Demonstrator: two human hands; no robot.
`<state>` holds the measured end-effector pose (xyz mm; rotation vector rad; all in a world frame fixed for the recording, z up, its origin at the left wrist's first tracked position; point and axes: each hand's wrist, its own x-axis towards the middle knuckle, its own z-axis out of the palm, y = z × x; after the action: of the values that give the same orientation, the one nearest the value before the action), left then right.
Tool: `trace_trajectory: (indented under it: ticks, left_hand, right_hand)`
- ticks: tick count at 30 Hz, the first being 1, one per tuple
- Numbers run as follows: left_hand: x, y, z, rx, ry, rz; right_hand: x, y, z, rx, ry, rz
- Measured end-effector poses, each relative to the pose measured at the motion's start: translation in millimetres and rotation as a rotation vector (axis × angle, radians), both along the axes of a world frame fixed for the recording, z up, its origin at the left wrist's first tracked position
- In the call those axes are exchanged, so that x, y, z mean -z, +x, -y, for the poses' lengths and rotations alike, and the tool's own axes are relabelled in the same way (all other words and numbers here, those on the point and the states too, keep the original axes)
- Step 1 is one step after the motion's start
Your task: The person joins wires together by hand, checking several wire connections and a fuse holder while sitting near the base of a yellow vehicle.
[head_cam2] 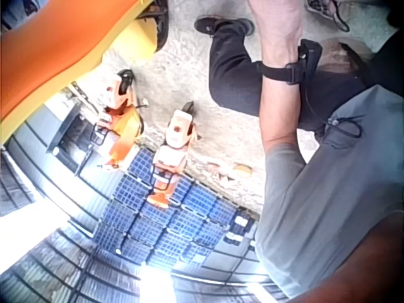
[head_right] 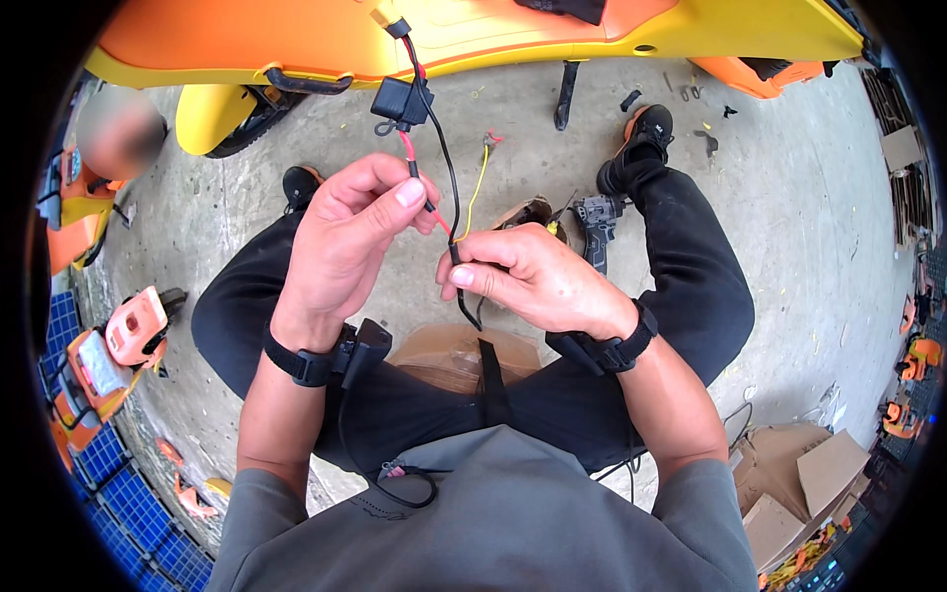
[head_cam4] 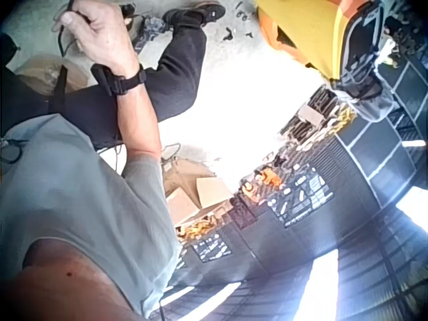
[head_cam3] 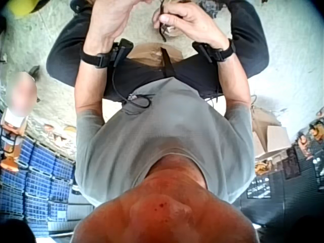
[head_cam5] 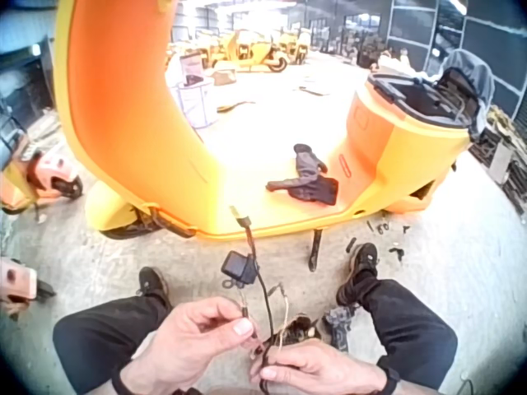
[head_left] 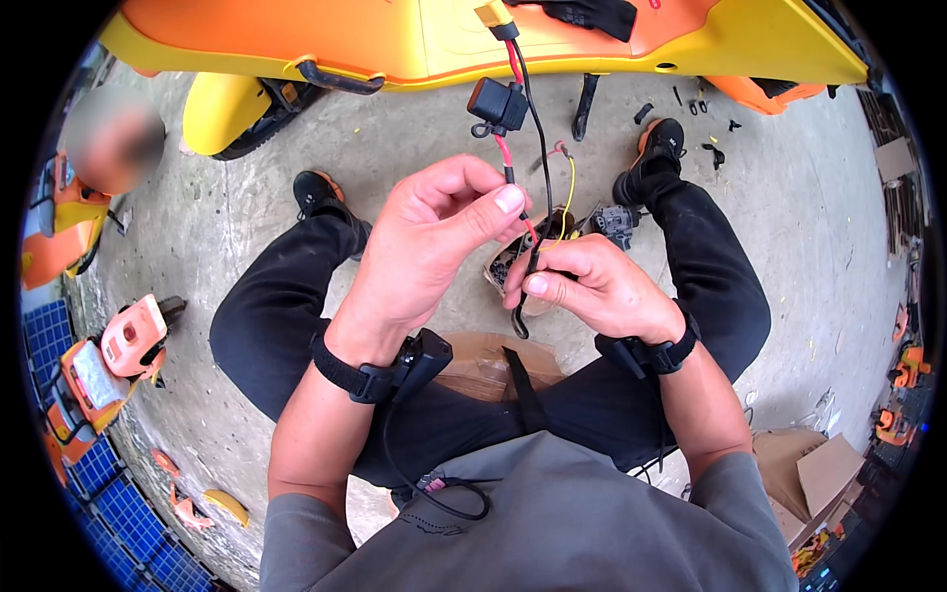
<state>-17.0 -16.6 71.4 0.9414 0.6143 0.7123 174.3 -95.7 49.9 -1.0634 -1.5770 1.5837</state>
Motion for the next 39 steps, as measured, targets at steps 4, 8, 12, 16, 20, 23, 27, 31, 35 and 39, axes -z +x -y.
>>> trace_trajectory:
  ticks: [4, 8, 12, 16, 20, 23, 27, 31, 35, 39]
  left_hand:
    - [0.8, 0.1, -0.1, -0.009, 0.010, 0.001]
    - [-0.4, 0.7, 0.3, -0.020, 0.013, -0.001]
    - [-1.3, 0.0, 0.7, -0.023, 0.017, -0.014]
    - [-0.4, -0.5, -0.1, -0.009, 0.040, -0.015]
    - [-1.4, -0.7, -0.4, 0.005, 0.032, -0.006]
    - [0.9, -1.9, -0.6, 0.021, 0.035, 0.034]
    - [1.4, -2.4, -0.8, 0.028, 0.043, 0.032]
    - [0.4, -1.9, -0.4, 0.022, 0.044, 0.025]
    - [-0.1, -1.8, 0.0, 0.018, 0.034, 0.024]
    - [0.1, -1.6, 0.1, 0.015, 0.036, 0.029]
  right_hand:
    - [-0.6, -0.1, 0.4, -0.002, 0.007, 0.009]
    - [-1.5, -0.3, 0.8, 0.002, -0.002, 0.004]
    - [-2.1, -0.5, 0.5, -0.003, -0.001, 0.011]
    - [-0.9, -0.6, 0.8, 0.001, 0.001, 0.006]
    - [-0.1, -0.7, 1.2, 0.012, -0.006, -0.004]
    - [-0.7, -0.7, 1.1, 0.016, -0.004, -0.005]
    - [-1.5, -0.9, 0.9, 0.016, -0.005, -0.005]
    - [-0.8, -1.2, 1.3, 0.020, 0.010, -0.001]
    - [-1.6, 0.2, 0.8, 0.007, 0.005, 0.018]
    - [-1.6, 0.0, 0.7, 0.002, -0.007, 0.026]
